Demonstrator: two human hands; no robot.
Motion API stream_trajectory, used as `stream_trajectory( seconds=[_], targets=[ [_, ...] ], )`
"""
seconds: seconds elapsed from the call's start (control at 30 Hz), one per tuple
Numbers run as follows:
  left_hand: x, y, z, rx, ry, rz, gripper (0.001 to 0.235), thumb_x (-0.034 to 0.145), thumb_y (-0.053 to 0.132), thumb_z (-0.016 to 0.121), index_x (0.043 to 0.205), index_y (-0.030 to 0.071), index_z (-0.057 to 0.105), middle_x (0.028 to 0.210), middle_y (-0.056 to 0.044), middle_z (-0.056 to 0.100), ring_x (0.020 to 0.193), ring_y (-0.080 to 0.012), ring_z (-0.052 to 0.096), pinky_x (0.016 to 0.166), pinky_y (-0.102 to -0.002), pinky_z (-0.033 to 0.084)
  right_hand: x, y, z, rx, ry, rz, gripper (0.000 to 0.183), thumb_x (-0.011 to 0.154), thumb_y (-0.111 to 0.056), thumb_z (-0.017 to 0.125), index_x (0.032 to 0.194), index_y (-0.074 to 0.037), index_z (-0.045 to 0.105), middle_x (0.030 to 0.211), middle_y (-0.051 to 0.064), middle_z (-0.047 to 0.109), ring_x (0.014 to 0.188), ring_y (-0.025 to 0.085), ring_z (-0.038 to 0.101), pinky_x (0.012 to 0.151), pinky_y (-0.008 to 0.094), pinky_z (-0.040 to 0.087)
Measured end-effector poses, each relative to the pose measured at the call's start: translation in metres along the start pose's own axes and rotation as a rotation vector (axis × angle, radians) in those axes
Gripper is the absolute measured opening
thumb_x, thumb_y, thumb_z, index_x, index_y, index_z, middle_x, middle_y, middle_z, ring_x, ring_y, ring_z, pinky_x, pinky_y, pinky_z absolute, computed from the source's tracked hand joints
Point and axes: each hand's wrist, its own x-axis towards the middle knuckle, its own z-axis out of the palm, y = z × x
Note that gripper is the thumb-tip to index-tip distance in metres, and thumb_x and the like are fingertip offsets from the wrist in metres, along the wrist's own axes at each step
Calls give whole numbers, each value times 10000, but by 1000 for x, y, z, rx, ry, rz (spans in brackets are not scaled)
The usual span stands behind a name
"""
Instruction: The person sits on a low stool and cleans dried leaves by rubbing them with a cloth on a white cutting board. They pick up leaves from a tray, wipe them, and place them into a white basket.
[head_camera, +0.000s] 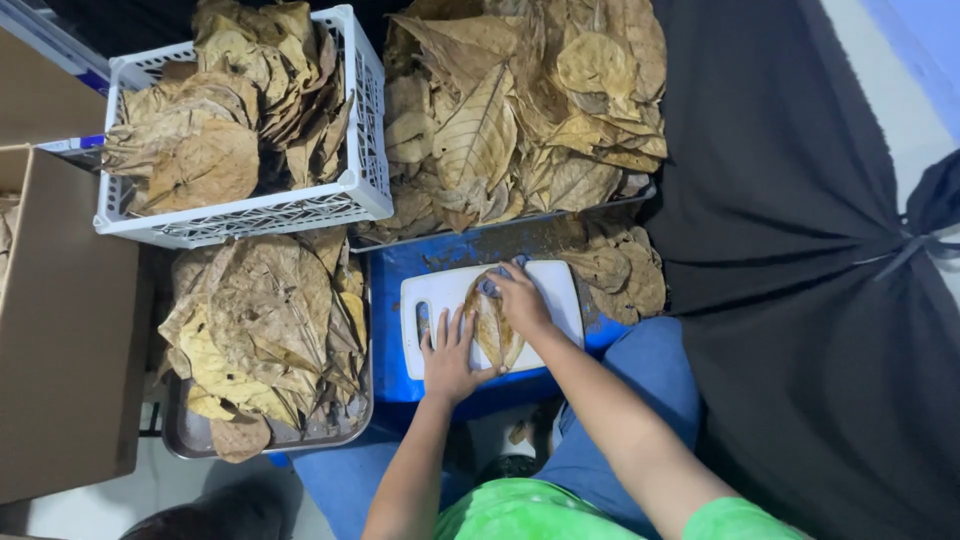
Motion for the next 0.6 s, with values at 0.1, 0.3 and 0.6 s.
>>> stream_trajectory(
  seconds=[0.1,0.3,0.6],
  targets=[
    [-1,0,2,7,1,-3,1152,770,851,558,1652,288,78,1724,32,36,1587,-234,-17,1246,-550,76,-14,9,4,53,40,66,358,986,-93,602,1277,-254,735,1374,119,629,1299,393,585,1101,465,500],
    [3,-4,8,11,-9,-7,1144,772,869,531,1653,310,62,1721,50,15,1584,-215,-35,1259,-539,74,-84,-53,-20,108,13,107,327,968,-95,596,1231,-181,770,1393,162,622,1283,403,593,1061,478,515],
    [-4,2,-2,34,-12,-6,1090,838,715,588,1661,303,4,1725,35,1,1582,-235,-30,1252,-550,96,-116,-52,-11,-20,-110,142,379,1013,-97,561,1373,-141,670,1589,206,410,1474,449,334,1202,498,347]
  ],
)
